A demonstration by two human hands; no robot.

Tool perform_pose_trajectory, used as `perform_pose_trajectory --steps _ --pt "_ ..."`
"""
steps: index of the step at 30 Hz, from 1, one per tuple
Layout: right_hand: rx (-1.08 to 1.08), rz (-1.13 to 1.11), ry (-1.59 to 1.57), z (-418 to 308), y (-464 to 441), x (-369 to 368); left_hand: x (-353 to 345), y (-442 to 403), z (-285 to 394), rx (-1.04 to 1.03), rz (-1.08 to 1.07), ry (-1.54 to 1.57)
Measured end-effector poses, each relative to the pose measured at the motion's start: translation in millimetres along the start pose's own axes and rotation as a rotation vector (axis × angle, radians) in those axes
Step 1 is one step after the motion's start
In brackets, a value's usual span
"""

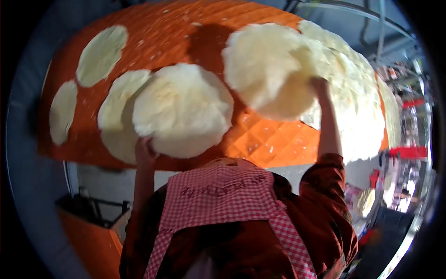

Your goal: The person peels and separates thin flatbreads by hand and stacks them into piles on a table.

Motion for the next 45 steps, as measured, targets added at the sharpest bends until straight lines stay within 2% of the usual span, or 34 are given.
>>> perform_pose_trajectory --steps 1,2,3,4,6,7,8,10,11,12,13,14,16,17,18,20,21,22,23,24,27,30,31,32,34,36,38,41,42,43,44,45 --pt "-0.135 -0.021 -0.225 23.5 14.0 -64.3 -14.7 7.0 -39.0 0.497 0.061 0.652" --pt "-0.6 0.0 -0.862 46.8 54.1 -70.9 -27.4 32.2 -68.3 0.939 0.495 1.269" --pt "-0.719 -0.1 -0.596 42.0 75.2 -81.6 -28.0 21.8 -44.4 0.908 0.481 1.304" --pt "-0.794 -0.087 -0.404 25.0 88.5 -29.7 -30.5 15.4 -31.7 0.879 0.457 1.343" --pt "-0.576 0.372 -0.658 -33.1 76.7 47.6 -36.9 26.7 -82.2 0.624 0.311 1.179" --pt "-0.49 0.294 -0.926 -77.3 70.0 105.9 -39.6 26.0 -80.2 0.648 0.279 1.195" --pt "-0.431 -0.182 -1.12 -140.5 67.3 114.7 -42.2 24.7 -77.4 0.671 0.247 1.211" --pt "0.226 -0.001 -1.215 -257.4 86.0 240.2 -52.4 -5.1 -3.9 1.002 0.281 1.443" --pt "0.398 -0.089 -1.385 -288.2 95.3 298.6 -47.2 -16.2 3.3 0.842 0.233 1.462" --pt "0.459 0.094 -1.308 -310.4 101.1 331.1 -44.3 -24.8 12.2 0.683 0.17 1.486" --pt "0.36 0.091 -1.365 -337.3 104.3 326.9 -50.5 -35.4 26.0 0.745 0.197 1.548" --pt "0.271 0.221 -1.354 -325.1 99.2 352.9 -57.3 -46.7 39.5 0.807 0.228 1.609" --pt "0.16 0.14 -1.335 -329.6 74.5 329.5 -53.1 -80.8 72.3 0.683 0.238 1.528" --pt "0.046 0.236 -1.37 -308.8 60.7 321.6 -52.9 -102.0 94.1 0.524 0.039 1.599" --pt "-0.04 0.344 -1.404 -278.5 48.2 317.2 -52.2 -112.9 112.0 0.425 -0.053 1.633" --pt "-0.219 0.236 -1.502 -180.0 44.1 309.8 -48.5 -127.3 167.3 0.312 -0.104 1.401" --pt "-0.272 0.144 -1.819 -149.5 47.5 286.4 -52.5 -124.1 173.4 0.287 -0.147 1.388" --pt "-0.441 0.111 -1.794 -102.7 64.4 272.9 -55.1 -119.7 178.3 0.258 -0.184 1.37" --pt "-0.485 0.18 -2.018 -64.2 88.6 268.0 -57.1 -114.5 183.8 0.228 -0.221 1.349" --pt "-0.578 0.149 -1.972 -28.3 117.3 259.8 -62.0 -106.3 182.8 0.269 -0.199 1.352" --pt "-0.88 0.169 -1.773 49.8 213.5 157.7 -75.8 -65.7 134.3 0.466 -0.095 1.241" --pt "-1.135 0.086 -1.609 72.3 323.8 27.4 -86.9 -8.4 83.1 0.657 0.038 1.217" --pt "-1.148 0.053 -1.627 62.6 355.7 -9.4 -88.8 10.2 75.0 0.681 0.036 1.145" --pt "-1.232 0.048 -1.479 54.3 391.0 -37.6 -90.9 27.6 68.6 0.702 0.034 1.075" --pt "-1.41 -0.215 -0.526 44.7 480.9 -115.6 -89.9 63.2 61.3 0.781 0.017 0.974" --pt "-1.567 0.014 -0.967 17.0 489.7 -102.6 -88.2 92.9 56.2 0.881 -0.008 0.921" --pt "-1.489 0.337 -1.242 -21.0 460.9 -99.0 -78.6 125.5 53.2 0.973 0.111 0.922" --pt "-1.209 0.045 -1.919 -108.4 342.6 -18.2 -70.5 163.0 33.0 1.085 0.165 0.932" --pt "-0.99 -0.044 -1.972 -149.3 301.8 -0.3 -67.9 175.8 27.6 1.128 0.166 0.935" --pt "-0.797 -0.161 -2.18 -199.7 267.4 22.0 -67.0 185.5 22.6 1.128 0.144 0.935" --pt "-0.579 -0.267 -2.122 -229.4 237.0 66.6 -68.3 186.8 21.9 1.122 0.139 0.937" --pt "-0.454 -0.41 -2.246 -266.6 212.8 97.7 -65.2 187.0 20.4 1.108 0.155 0.937"
Point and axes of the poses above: each hand's wrist, its own y-axis away from the middle knuckle, its own x-axis out of the back of the hand, z = x × y, the point moved 9 cm from there along -y, towards the middle knuckle, and after that the axes turned 13 degrees about y, right-handed, at the moved point
